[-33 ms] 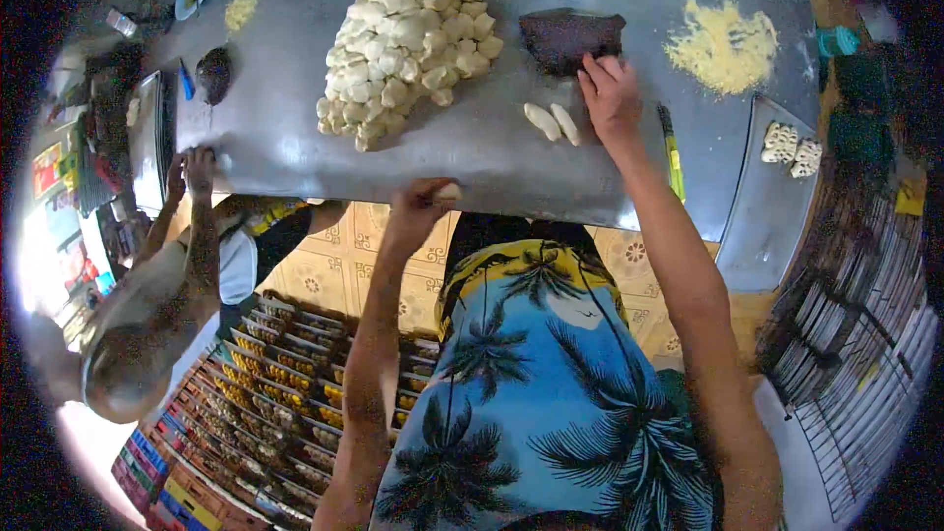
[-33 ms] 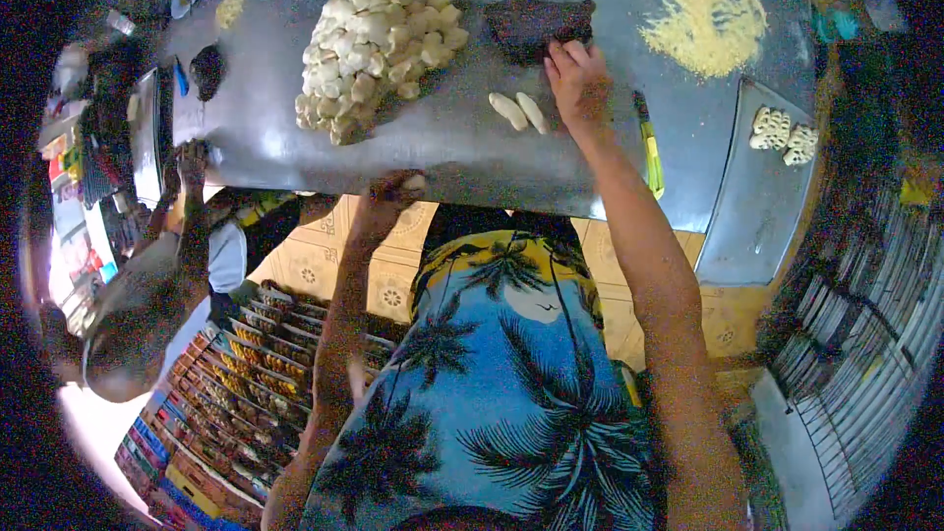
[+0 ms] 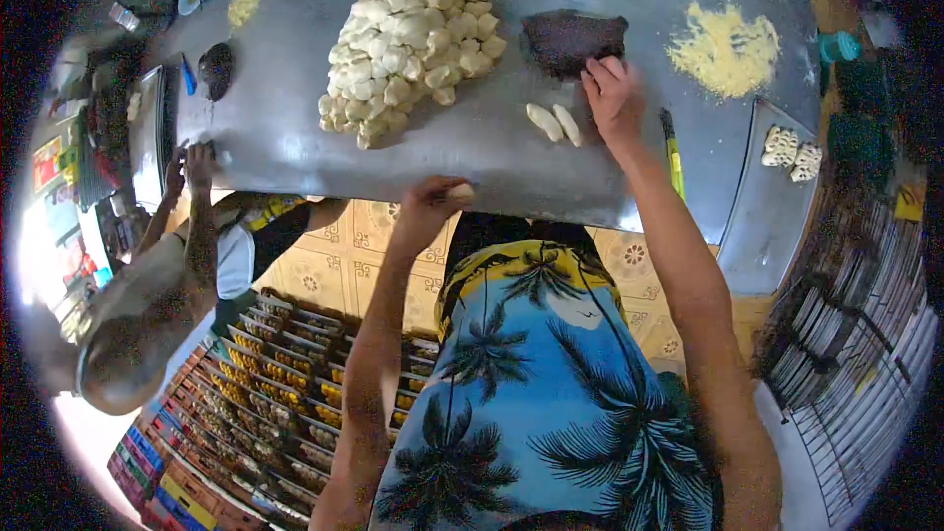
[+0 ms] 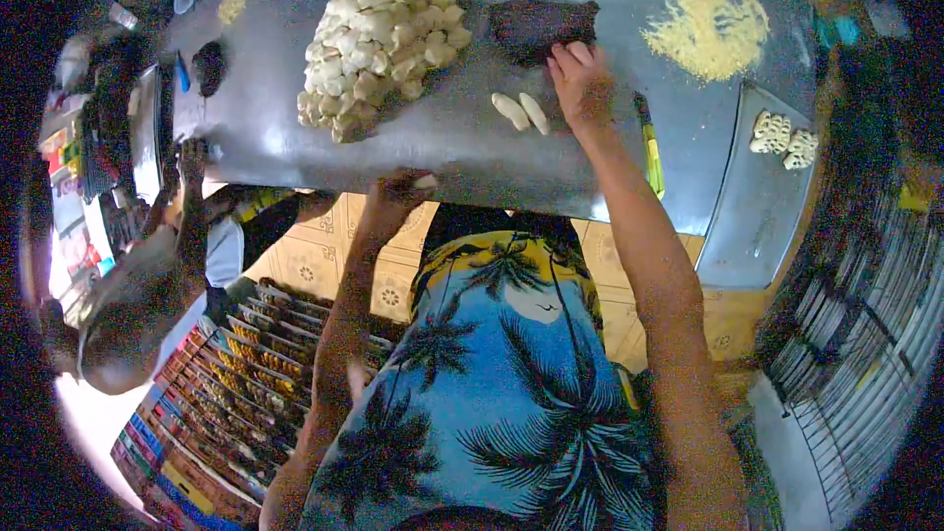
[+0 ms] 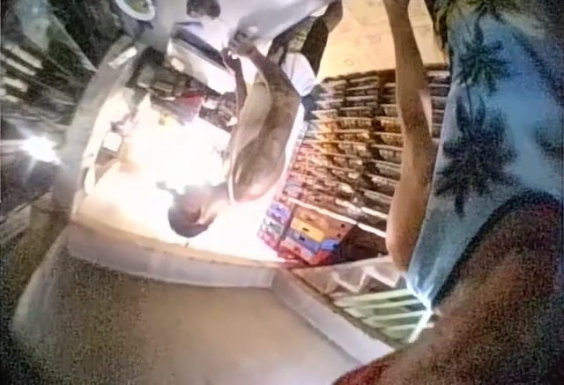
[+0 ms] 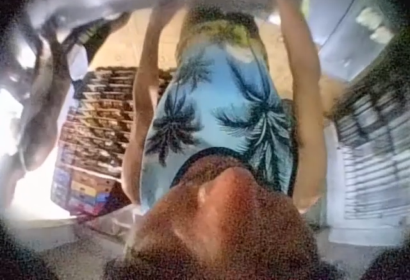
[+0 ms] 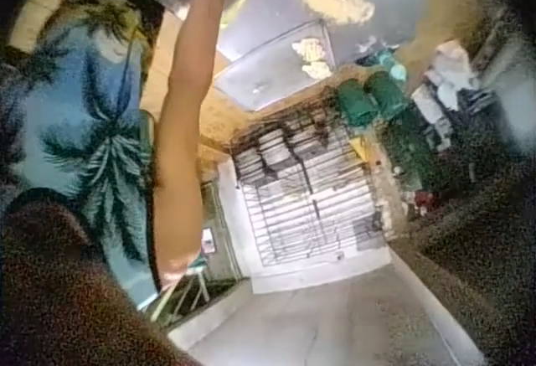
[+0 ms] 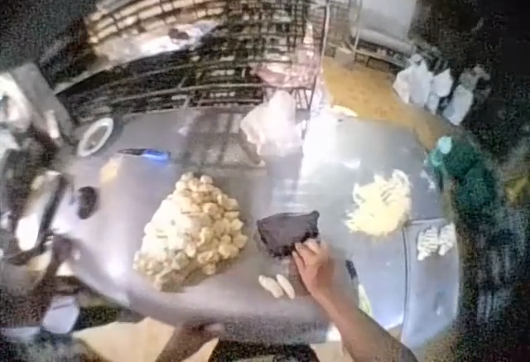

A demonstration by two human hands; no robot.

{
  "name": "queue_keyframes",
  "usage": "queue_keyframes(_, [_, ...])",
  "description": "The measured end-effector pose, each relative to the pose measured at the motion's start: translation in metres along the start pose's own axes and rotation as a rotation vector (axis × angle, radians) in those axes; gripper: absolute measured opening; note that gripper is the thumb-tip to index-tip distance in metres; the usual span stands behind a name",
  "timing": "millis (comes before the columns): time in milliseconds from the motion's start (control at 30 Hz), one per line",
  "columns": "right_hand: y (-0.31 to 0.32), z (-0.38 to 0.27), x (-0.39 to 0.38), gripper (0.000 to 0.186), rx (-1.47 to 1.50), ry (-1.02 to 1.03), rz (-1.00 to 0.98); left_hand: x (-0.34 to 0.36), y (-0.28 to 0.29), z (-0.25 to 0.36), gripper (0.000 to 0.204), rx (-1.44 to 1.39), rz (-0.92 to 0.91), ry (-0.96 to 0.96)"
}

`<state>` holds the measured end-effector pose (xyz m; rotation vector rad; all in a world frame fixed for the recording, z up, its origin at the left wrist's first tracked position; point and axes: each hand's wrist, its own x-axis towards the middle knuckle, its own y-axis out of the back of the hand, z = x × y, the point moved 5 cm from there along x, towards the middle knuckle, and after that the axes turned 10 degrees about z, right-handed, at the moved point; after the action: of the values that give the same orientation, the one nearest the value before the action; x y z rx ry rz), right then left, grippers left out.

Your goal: Shaping and filling bread dough to prepare rolls on a stainless steel workbench.

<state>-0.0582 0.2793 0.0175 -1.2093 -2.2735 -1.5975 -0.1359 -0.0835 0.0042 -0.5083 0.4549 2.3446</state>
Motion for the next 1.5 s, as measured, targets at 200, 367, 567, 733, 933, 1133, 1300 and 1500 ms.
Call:
queue_keyframes(200, [-0.002,0.019,0.019,0.024,0.189,-0.424,-0.612,0.016,-0.081,0.025,0.021,0.092,-0.043,-0.021])
queue_keyframes(367, [0.036,0.014,-0.055,0.026,0.503,-0.648,-0.715,0.018,-0.141,0.042,0.034,-0.027,0.007,-0.112])
queue_keyframes(567, [0.069,-0.031,-0.149,0.032,0.492,-0.21,-0.177,0.028,-0.164,0.015,0.035,0.04,0.031,0.084])
queue_keyframes(733, [0.068,-0.068,-0.169,0.05,0.183,0.025,-0.146,0.022,-0.161,0.024,0.039,0.309,0.183,-0.088])
queue_keyframes(933, [0.073,-0.065,-0.144,0.037,0.118,0.059,-0.33,0.02,-0.151,0.032,0.025,0.314,0.264,-0.339])
queue_keyframes(1133, [0.053,-0.047,-0.123,0.025,0.418,-0.071,-0.193,0.014,-0.157,0.025,0.034,0.175,0.164,-0.535])
queue_keyframes(1300, [0.049,-0.044,-0.131,0.019,0.497,0.105,-0.124,0.01,-0.163,0.013,0.051,0.693,0.39,-0.707])
queue_keyframes(1500, [0.051,-0.046,-0.136,0.037,0.345,-0.058,-0.271,0.014,-0.164,-0.003,0.049,0.845,0.325,-0.777])
